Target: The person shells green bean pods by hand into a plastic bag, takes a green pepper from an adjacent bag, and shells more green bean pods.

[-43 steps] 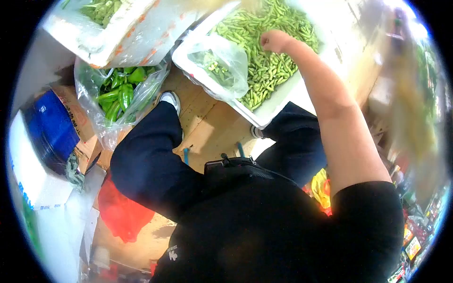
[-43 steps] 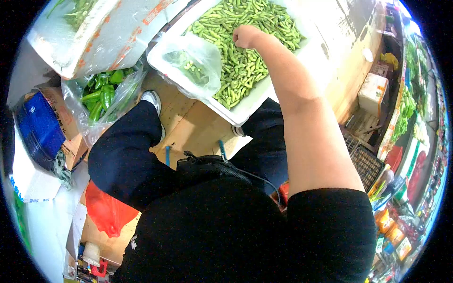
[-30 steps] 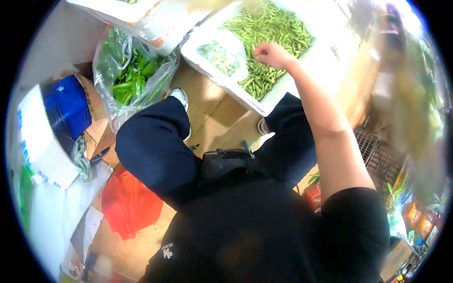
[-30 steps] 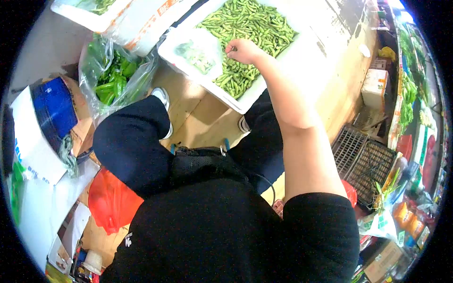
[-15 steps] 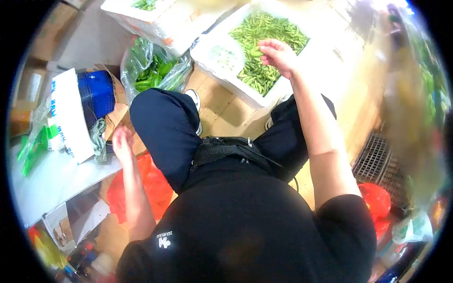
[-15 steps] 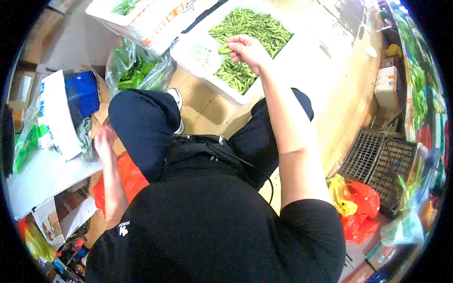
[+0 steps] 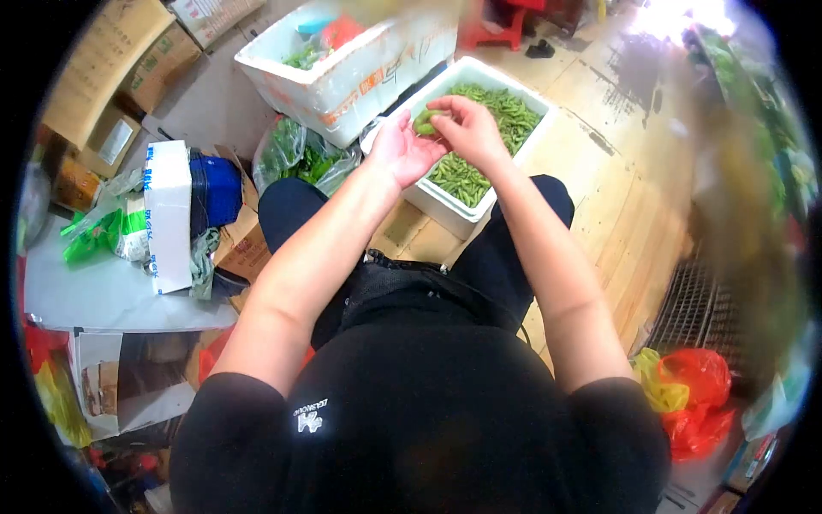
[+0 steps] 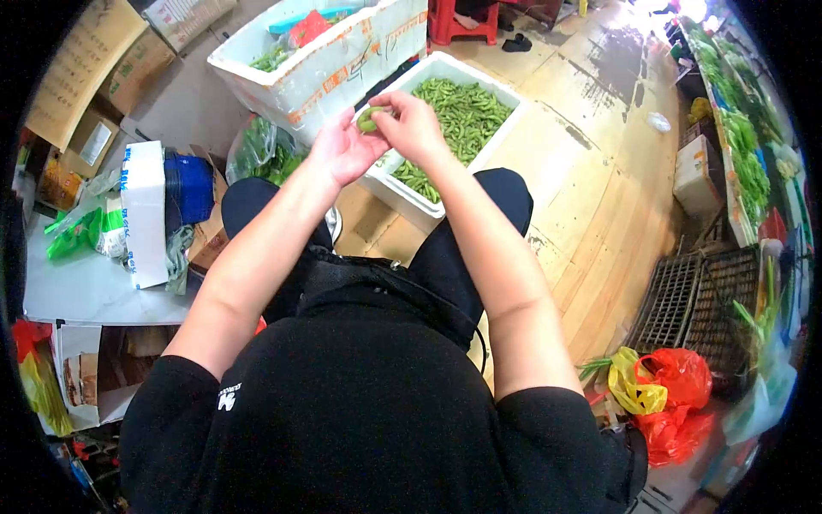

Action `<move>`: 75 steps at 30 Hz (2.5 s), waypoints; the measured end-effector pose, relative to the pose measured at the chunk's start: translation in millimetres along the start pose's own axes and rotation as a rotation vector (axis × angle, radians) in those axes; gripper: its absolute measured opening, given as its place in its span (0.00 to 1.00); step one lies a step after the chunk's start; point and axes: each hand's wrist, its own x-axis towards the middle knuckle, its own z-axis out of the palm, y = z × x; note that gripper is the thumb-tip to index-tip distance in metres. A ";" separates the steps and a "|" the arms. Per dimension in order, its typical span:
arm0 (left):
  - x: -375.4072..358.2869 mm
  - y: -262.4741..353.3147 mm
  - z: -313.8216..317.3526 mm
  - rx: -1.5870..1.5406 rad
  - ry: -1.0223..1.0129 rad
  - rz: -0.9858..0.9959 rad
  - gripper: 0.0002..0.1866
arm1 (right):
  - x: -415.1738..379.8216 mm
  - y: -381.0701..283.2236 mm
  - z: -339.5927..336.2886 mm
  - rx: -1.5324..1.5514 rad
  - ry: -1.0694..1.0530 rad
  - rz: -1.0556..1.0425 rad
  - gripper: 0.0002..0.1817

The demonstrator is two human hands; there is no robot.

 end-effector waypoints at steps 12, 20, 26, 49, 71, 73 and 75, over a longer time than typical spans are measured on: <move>-20.4 19.7 0.7 0.036 0.130 0.055 0.17 | -1.6 -33.0 19.6 0.087 0.089 -0.036 0.11; -6.8 27.4 -15.5 0.490 0.034 0.058 0.08 | 5.8 -11.1 5.1 -0.038 0.089 0.071 0.12; 8.3 32.4 -28.6 0.691 0.133 0.072 0.09 | 15.8 15.6 -4.2 -0.284 0.054 -0.082 0.12; 36.2 40.2 -82.1 1.603 0.048 0.193 0.12 | 30.7 59.8 0.5 -0.866 -0.281 -0.362 0.10; -22.6 68.6 -33.6 1.093 -0.167 -0.318 0.12 | 3.6 -15.0 -14.7 -0.389 -0.559 -0.183 0.09; -23.5 67.7 -17.2 0.994 -0.193 -0.288 0.13 | 5.0 -21.4 -18.3 -0.342 -0.473 -0.113 0.10; -18.6 65.3 -11.0 0.904 -0.204 -0.241 0.13 | 7.8 -23.8 -20.7 -0.264 -0.365 -0.078 0.10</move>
